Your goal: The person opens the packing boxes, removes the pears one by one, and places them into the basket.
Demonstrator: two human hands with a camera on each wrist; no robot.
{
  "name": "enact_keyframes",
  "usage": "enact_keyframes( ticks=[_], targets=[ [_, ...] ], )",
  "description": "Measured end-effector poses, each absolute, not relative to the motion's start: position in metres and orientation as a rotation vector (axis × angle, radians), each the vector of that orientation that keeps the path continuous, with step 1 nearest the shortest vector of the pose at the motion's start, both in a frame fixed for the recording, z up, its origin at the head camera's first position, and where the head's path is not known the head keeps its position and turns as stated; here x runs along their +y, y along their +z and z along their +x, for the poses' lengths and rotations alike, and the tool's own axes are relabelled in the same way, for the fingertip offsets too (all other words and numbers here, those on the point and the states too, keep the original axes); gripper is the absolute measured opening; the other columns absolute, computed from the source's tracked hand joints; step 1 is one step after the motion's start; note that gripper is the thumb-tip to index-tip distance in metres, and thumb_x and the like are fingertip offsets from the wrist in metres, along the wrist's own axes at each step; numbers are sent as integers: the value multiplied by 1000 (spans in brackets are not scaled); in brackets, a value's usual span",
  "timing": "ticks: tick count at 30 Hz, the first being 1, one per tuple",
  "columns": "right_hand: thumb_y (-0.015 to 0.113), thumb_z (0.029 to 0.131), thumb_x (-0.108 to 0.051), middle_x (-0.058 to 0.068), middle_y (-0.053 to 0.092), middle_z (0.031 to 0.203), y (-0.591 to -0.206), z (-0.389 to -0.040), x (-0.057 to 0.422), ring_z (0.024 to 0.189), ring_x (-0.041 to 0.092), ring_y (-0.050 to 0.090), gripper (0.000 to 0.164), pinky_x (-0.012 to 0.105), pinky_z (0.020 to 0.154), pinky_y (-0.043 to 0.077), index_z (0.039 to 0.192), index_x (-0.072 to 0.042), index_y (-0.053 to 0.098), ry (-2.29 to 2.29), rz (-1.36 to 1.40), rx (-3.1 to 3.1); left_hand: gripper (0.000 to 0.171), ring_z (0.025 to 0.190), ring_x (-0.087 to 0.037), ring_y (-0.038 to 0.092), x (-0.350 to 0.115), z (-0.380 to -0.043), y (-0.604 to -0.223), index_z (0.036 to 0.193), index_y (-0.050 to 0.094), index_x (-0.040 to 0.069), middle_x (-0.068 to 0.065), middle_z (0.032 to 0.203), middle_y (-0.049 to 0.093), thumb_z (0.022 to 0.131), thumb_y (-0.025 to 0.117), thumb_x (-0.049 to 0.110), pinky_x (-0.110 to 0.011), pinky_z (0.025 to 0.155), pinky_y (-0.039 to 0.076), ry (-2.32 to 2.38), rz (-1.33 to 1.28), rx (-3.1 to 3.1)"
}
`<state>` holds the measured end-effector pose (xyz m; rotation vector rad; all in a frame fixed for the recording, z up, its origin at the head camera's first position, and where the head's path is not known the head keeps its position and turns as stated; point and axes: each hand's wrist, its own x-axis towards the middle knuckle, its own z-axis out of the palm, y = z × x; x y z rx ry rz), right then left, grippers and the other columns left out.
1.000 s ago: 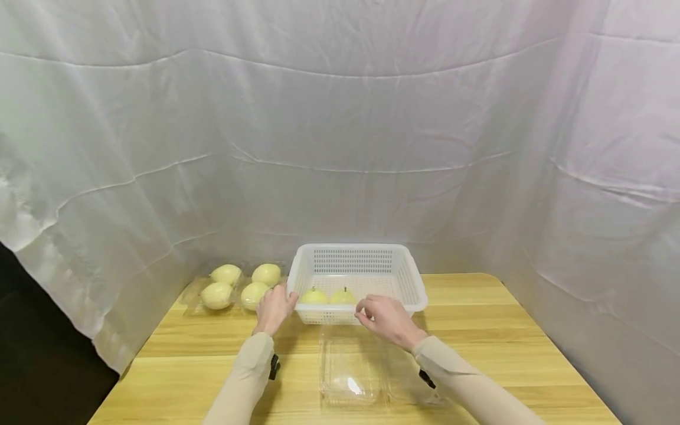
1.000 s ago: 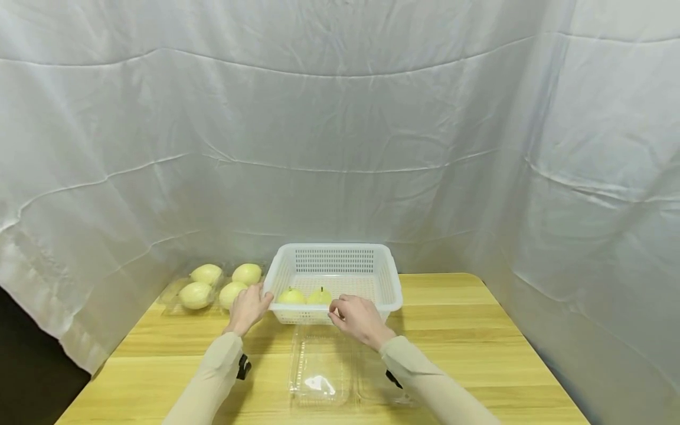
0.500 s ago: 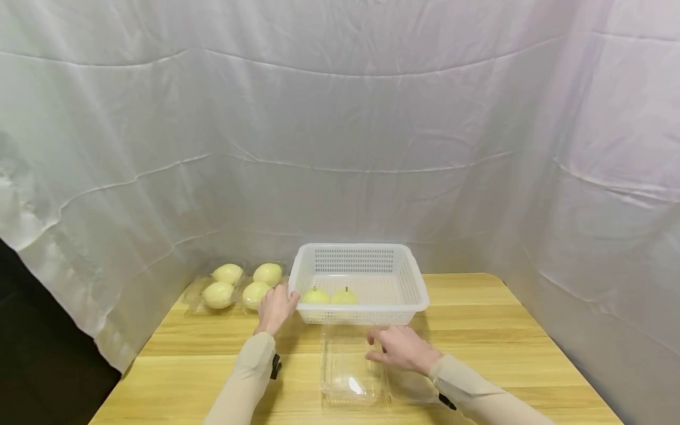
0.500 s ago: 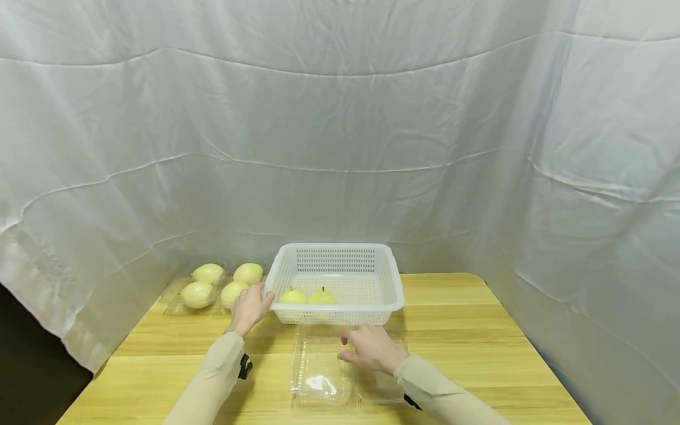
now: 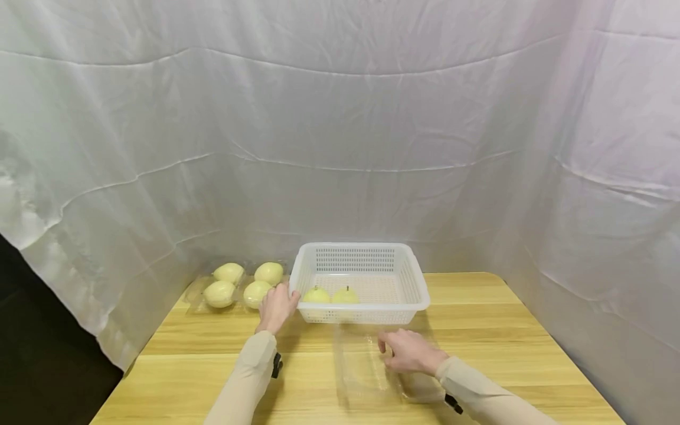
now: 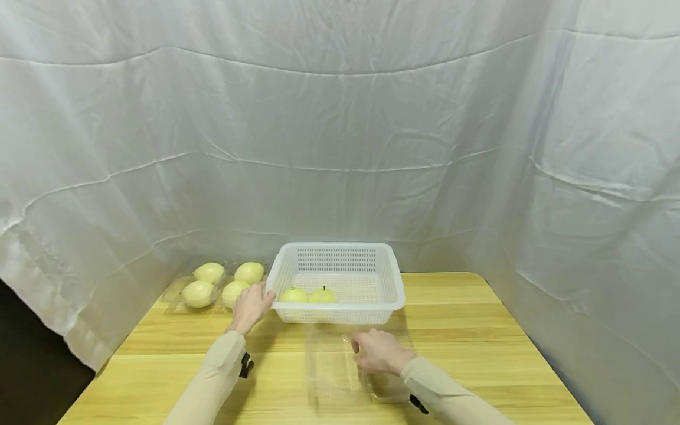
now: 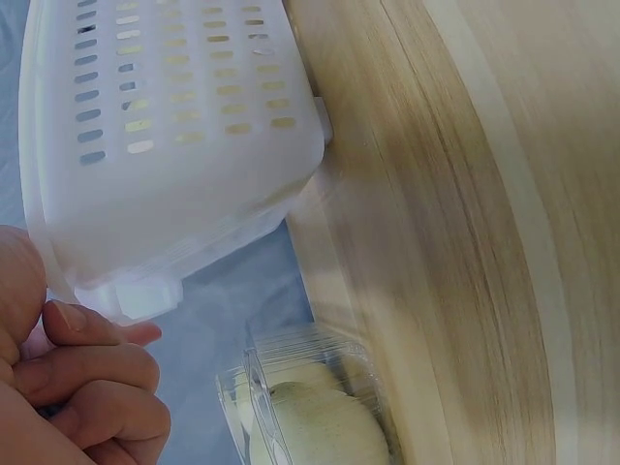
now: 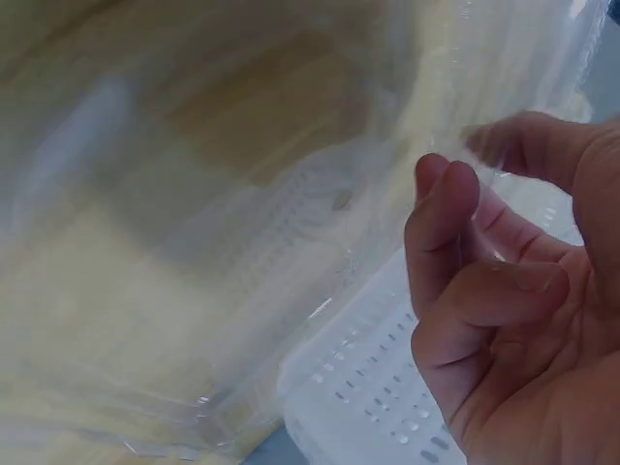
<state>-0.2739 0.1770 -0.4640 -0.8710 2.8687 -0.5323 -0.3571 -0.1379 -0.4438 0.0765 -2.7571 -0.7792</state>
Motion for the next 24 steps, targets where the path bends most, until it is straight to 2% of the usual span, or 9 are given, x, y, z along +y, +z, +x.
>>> enact_keyframes(
  ticks=[9, 13, 16, 19, 24],
  targets=[
    [70, 80, -11, -9, 52, 61, -460, -274, 191, 51, 3, 46, 19, 23, 46, 40, 97, -12, 61, -618, -845, 2839, 32, 77, -32, 65, -138, -358, -444, 112, 66, 5, -17, 95, 70, 91, 55, 27, -42, 56, 48, -793, 58, -2743],
    [70, 87, -30, -10, 51, 61, -462, -272, 195, 50, 3, 45, 28, 23, 45, 39, 110, -18, 59, -538, -810, 2814, 32, 76, -32, 65, -138, -358, -444, 112, 65, 5, -17, 95, 70, 91, 55, 27, -42, 56, 48, -793, 56, -2745],
    [69, 87, -42, -11, 51, 65, -465, -269, 196, 55, 5, 46, 35, 25, 48, 40, 115, -25, 56, -455, -772, 2787, 31, 76, -31, 64, -138, -358, -444, 111, 66, 6, -16, 95, 70, 91, 55, 27, -40, 55, 47, -789, 62, -2745],
    [71, 85, -36, -10, 51, 68, -467, -268, 196, 58, 6, 47, 32, 26, 49, 41, 113, -27, 57, -466, -765, 2766, 31, 75, -31, 64, -138, -358, -445, 111, 66, 7, -16, 95, 71, 91, 55, 27, -39, 55, 47, -791, 63, -2743],
    [69, 77, -12, -10, 47, 61, -465, -270, 198, 51, 4, 41, 32, 22, 44, 36, 106, -21, 60, -557, -790, 2764, 34, 76, -31, 65, -137, -358, -443, 117, 65, 6, -17, 98, 71, 92, 55, 27, -40, 55, 48, -803, 55, -2744]
  ],
)
